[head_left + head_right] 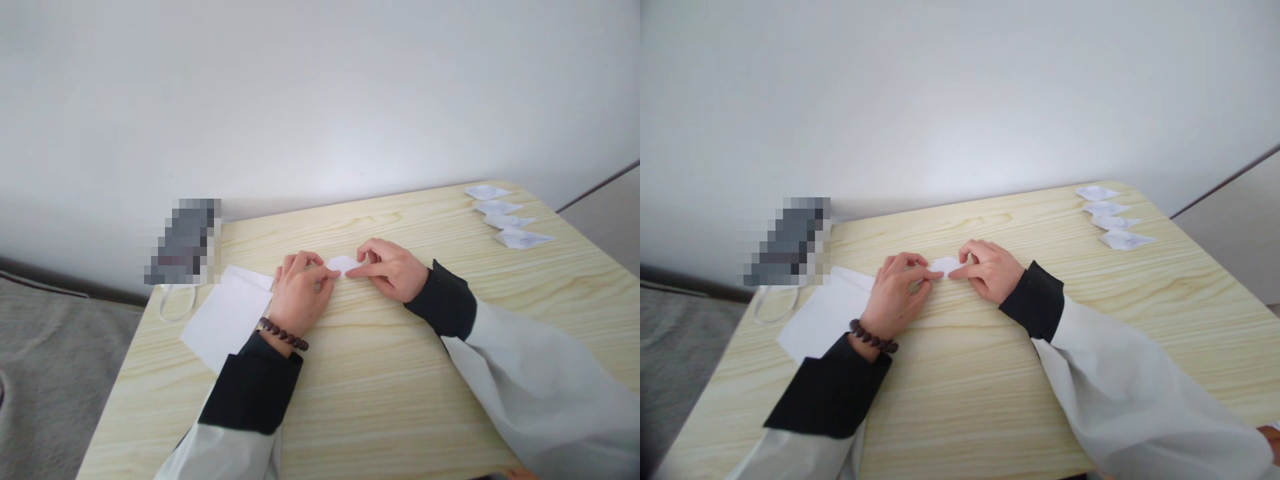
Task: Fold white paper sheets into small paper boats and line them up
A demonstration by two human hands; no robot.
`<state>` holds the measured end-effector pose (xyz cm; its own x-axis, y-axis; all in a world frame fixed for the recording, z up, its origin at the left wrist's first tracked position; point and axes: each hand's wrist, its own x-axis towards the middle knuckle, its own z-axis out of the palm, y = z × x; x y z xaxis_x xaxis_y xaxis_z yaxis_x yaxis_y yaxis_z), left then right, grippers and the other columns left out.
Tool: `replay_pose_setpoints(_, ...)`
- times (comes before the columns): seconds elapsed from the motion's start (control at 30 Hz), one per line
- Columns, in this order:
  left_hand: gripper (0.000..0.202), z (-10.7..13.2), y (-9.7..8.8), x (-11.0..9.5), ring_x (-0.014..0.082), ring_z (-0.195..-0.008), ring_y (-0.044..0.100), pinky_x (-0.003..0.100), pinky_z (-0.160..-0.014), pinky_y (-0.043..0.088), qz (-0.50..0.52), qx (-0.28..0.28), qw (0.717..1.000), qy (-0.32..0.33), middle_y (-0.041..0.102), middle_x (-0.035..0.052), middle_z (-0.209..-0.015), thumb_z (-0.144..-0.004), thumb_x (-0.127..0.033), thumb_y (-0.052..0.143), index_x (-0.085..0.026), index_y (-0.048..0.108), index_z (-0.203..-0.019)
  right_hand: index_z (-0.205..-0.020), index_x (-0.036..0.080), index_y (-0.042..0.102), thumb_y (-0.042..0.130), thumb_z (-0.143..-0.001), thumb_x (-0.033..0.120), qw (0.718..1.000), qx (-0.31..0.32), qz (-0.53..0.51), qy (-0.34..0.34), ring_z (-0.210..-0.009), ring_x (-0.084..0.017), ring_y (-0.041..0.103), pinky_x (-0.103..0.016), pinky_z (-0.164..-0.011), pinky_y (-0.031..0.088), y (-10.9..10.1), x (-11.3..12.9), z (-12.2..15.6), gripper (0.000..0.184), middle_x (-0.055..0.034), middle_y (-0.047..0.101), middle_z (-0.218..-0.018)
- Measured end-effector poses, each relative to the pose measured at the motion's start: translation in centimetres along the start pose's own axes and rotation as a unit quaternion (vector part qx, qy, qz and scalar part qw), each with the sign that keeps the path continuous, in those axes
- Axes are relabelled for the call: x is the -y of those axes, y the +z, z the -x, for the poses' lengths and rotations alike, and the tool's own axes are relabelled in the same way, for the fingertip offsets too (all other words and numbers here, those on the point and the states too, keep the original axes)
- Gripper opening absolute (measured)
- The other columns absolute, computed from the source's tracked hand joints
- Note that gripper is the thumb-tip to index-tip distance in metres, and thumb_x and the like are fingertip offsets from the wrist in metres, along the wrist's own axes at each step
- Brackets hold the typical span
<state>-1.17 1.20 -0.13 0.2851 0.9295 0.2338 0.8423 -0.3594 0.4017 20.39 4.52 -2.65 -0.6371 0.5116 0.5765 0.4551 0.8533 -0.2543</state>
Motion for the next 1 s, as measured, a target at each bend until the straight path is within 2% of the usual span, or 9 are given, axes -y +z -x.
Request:
replay_pose_setpoints(0.2, 0.022, 0.0, -0.1, 0.1, 0.0225, -0.097, 0.05, 0.04, -0.087, 0.042, -0.013, -0.003, 1.0, 0.007, 0.062, 0.0024, -0.103, -0.082, -0.019, 0.056, -0.031, 0.074, -0.087, -0.077, 0.022, 0.074, 0.049, -0.077, 0.002, 0.999, -0.001, -0.009, 0.031, -0.067, -0.012, 0.048, -0.027, -0.062, 0.041, -0.7, -0.5, 0.0, 0.032, -0.0048, 0.054, -0.086)
replay_pose_setpoints(0.53, 0.022, 0.0, -0.2, -0.2, 0.0226, -0.098, 0.051, 0.041, -0.088, 0.043, -0.005, 0.004, 1.0, -0.01, 0.062, 0.0023, -0.103, -0.082, -0.02, 0.056, -0.031, 0.075, -0.086, -0.066, 0.018, 0.07, 0.045, -0.073, -0.001, 0.997, -0.022, -0.016, 0.068, -0.063, -0.009, 0.052, -0.025, -0.057, 0.042, -1.8, -1.5, 1.0, 0.033, -0.0038, 0.054, -0.086)
replay_pose_setpoints(0.6, 0.022, 0.0, -0.2, -0.2, 0.0225, -0.098, 0.051, 0.041, -0.088, 0.042, -0.002, 0.0, 1.0, -0.014, 0.062, 0.0023, -0.103, -0.082, -0.019, 0.056, -0.031, 0.075, -0.085, -0.074, 0.019, 0.071, 0.045, -0.075, 0.0, 0.997, -0.037, -0.016, 0.072, -0.064, -0.009, 0.051, -0.025, -0.059, 0.044, -1.6, -1.3, 1.0, 0.033, -0.0045, 0.053, -0.09)
replay_pose_setpoints(0.67, 0.022, 0.0, -0.1, -0.1, 0.0224, -0.097, 0.051, 0.04, -0.088, 0.043, 0.001, -0.002, 1.0, -0.01, 0.062, 0.0023, -0.102, -0.081, -0.019, 0.056, -0.03, 0.075, -0.085, -0.09, 0.02, 0.071, 0.045, -0.078, 0.001, 0.996, -0.045, -0.015, 0.069, -0.066, -0.01, 0.05, -0.027, -0.061, 0.046, -1.2, -0.8, 0.8, 0.035, -0.006, 0.052, -0.096)
replay_pose_setpoints(0.73, 0.022, 0.0, 0.0, 0.0, 0.0224, -0.097, 0.051, 0.04, -0.088, 0.043, 0.004, -0.004, 1.0, -0.001, 0.062, 0.0023, -0.102, -0.081, -0.018, 0.056, -0.03, 0.075, -0.086, -0.102, 0.022, 0.069, 0.045, -0.079, 0.003, 0.998, -0.033, -0.016, 0.049, -0.07, -0.011, 0.049, -0.029, -0.065, 0.048, -0.8, -0.4, 0.6, 0.039, -0.0075, 0.052, -0.102)
replay_pose_setpoints(0.77, 0.023, -0.1, 0.0, 0.1, 0.0223, -0.097, 0.051, 0.04, -0.088, 0.043, 0.005, -0.005, 1.0, 0.002, 0.062, 0.0023, -0.102, -0.081, -0.018, 0.056, -0.03, 0.074, -0.086, -0.103, 0.022, 0.069, 0.046, -0.079, 0.003, 0.999, -0.019, -0.017, 0.029, -0.072, -0.012, 0.05, -0.03, -0.066, 0.048, -0.6, -0.3, 0.5, 0.039, -0.008, 0.052, -0.103)
replay_pose_setpoints(0.87, 0.024, -0.1, 0.1, 0.2, 0.0222, -0.097, 0.051, 0.04, -0.088, 0.043, 0.005, -0.012, 1.0, 0.007, 0.062, 0.0023, -0.101, -0.08, -0.017, 0.056, -0.03, 0.074, -0.087, -0.094, 0.023, 0.072, 0.047, -0.077, 0.002, 1.0, 0.009, -0.016, -0.002, -0.077, -0.015, 0.051, -0.032, -0.069, 0.047, -0.3, -0.3, 0.2, 0.037, -0.0077, 0.053, -0.102)
replay_pose_setpoints(1.0, 0.023, -0.1, 0.1, 0.3, 0.0221, -0.095, 0.051, 0.039, -0.086, 0.043, 0.0, -0.015, 1.0, 0.007, 0.062, 0.0024, -0.101, -0.081, -0.018, 0.056, -0.031, 0.074, -0.086, -0.078, 0.023, 0.073, 0.046, -0.074, -0.001, 1.0, 0.001, -0.013, 0.015, -0.076, -0.014, 0.052, -0.03, -0.067, 0.046, -0.8, -1.0, 0.3, 0.036, -0.006, 0.057, -0.097)
